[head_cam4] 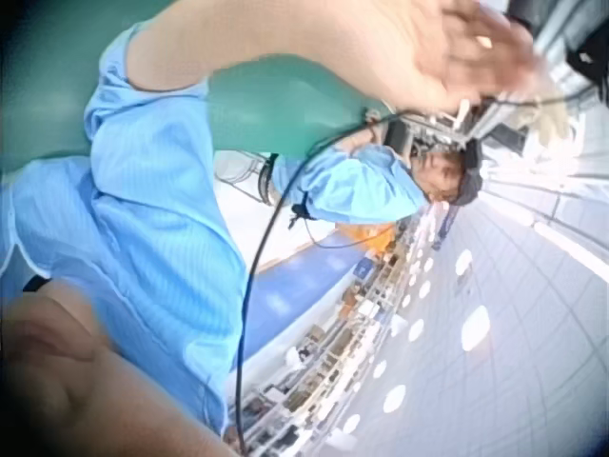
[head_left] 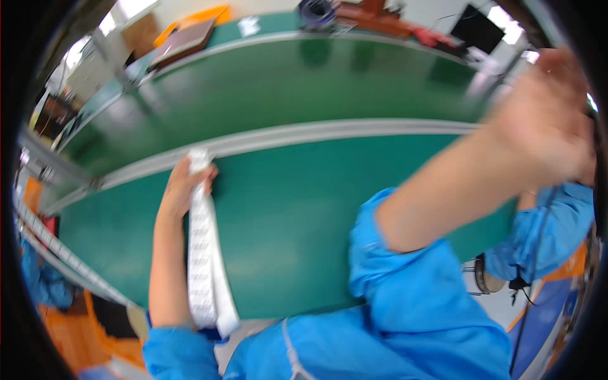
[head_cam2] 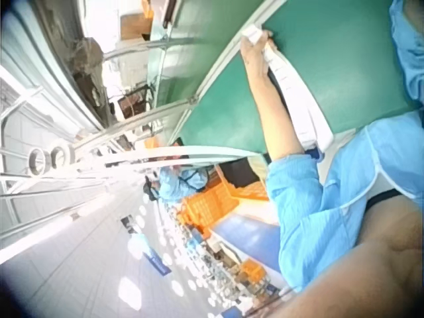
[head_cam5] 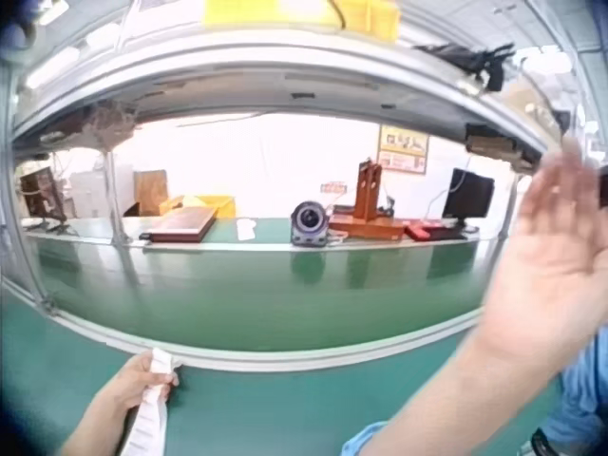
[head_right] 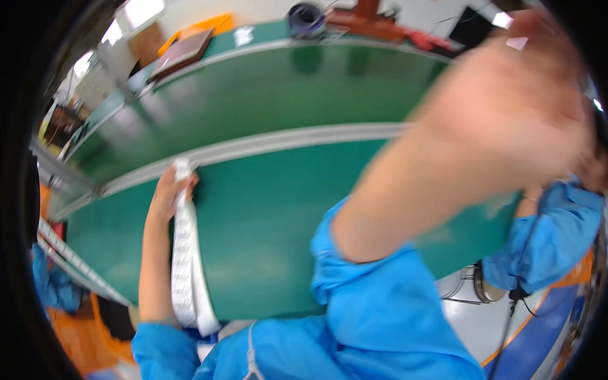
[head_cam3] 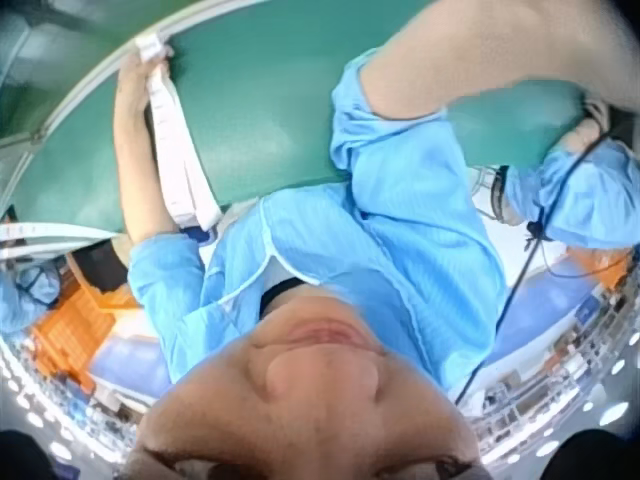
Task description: The person pulls a tray of electronic devices closer, peels stickers from a strip and adheres them onto the back of each device by hand, and then folds the sticker strip.
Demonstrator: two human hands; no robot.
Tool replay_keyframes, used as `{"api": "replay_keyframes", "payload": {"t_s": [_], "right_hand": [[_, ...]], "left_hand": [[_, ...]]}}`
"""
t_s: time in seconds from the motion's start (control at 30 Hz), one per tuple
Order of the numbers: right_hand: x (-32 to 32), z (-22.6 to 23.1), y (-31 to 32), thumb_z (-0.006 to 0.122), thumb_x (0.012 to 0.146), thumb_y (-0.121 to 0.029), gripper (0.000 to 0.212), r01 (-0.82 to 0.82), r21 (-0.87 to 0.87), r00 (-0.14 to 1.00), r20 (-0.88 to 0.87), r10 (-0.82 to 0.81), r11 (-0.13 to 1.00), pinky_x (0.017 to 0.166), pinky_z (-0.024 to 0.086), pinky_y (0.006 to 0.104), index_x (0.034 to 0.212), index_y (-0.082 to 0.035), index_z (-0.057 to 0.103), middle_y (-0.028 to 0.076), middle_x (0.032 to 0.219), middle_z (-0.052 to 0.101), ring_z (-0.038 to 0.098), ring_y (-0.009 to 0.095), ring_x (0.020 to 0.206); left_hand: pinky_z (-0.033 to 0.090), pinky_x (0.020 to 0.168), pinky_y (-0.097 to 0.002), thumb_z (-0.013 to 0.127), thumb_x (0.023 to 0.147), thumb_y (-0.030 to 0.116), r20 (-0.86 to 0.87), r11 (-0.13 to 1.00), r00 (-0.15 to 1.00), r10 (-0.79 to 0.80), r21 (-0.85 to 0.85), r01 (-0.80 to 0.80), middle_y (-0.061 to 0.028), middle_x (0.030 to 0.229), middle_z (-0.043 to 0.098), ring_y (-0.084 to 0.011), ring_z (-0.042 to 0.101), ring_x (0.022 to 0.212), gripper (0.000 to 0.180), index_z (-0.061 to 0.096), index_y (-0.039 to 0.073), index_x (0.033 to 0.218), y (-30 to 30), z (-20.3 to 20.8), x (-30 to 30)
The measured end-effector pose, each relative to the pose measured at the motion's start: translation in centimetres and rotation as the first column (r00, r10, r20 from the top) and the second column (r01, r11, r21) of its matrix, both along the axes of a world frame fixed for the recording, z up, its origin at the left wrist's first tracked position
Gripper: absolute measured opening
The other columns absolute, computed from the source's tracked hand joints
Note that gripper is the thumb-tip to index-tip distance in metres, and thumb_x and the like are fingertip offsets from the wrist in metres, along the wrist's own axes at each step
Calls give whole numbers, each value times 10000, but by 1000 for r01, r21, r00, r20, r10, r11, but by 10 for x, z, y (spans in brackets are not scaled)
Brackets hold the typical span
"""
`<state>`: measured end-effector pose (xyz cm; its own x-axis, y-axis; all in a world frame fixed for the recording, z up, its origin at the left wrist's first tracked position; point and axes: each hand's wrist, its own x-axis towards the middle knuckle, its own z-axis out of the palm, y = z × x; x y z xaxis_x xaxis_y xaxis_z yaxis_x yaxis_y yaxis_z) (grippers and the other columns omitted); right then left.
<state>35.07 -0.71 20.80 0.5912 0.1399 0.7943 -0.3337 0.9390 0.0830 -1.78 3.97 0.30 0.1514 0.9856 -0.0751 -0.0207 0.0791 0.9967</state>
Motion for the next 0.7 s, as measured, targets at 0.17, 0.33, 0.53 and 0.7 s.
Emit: {"api": "replay_keyframes", "payload": {"t_s": [0.17, 0.33, 0.53, 0.7], "right_hand": [[-122, -33, 34, 392, 860, -107, 209, -193, -188, 961, -234, 147, 963, 794, 392, 272, 1012, 17, 465, 113, 930, 524, 511, 173, 872], [-174, -104, 44, 508, 705, -39, 296, 396, 10, 541, 805, -242, 918, 862, 313, 380, 991, -12, 436, 149, 1050, 434, 399, 326, 985], [-172, -234, 51, 538, 693, -34, 384, 510, -171, 287, 958, 21, 843, 876, 295, 409, 1048, -17, 392, 162, 1100, 398, 370, 328, 1041], [-178, -227, 61, 535, 675, -25, 328, 423, -123, 245, 969, 17, 898, 849, 301, 393, 979, -27, 412, 134, 1023, 421, 389, 302, 1002]], "left_hand": [[407, 403, -211, 522, 790, 83, 66, 996, 994, 84, -39, -82, -45, 668, 518, -95, 471, 456, 177, 445, 44, 944, -15, -10, -25], [428, 370, -226, 494, 829, 134, 205, 1000, 979, -1, 19, -3, -49, 639, 517, -113, 479, 411, 143, 423, 43, 913, 0, -19, -11], [425, 359, -230, 487, 826, 124, 143, 999, 989, 38, 26, -42, -48, 626, 515, -110, 481, 412, 113, 416, 55, 881, -1, -16, -15], [424, 355, -237, 479, 830, 131, 162, 991, 983, 84, 87, -99, -50, 621, 506, -115, 474, 401, 130, 409, 53, 907, -3, -19, -8]]}}
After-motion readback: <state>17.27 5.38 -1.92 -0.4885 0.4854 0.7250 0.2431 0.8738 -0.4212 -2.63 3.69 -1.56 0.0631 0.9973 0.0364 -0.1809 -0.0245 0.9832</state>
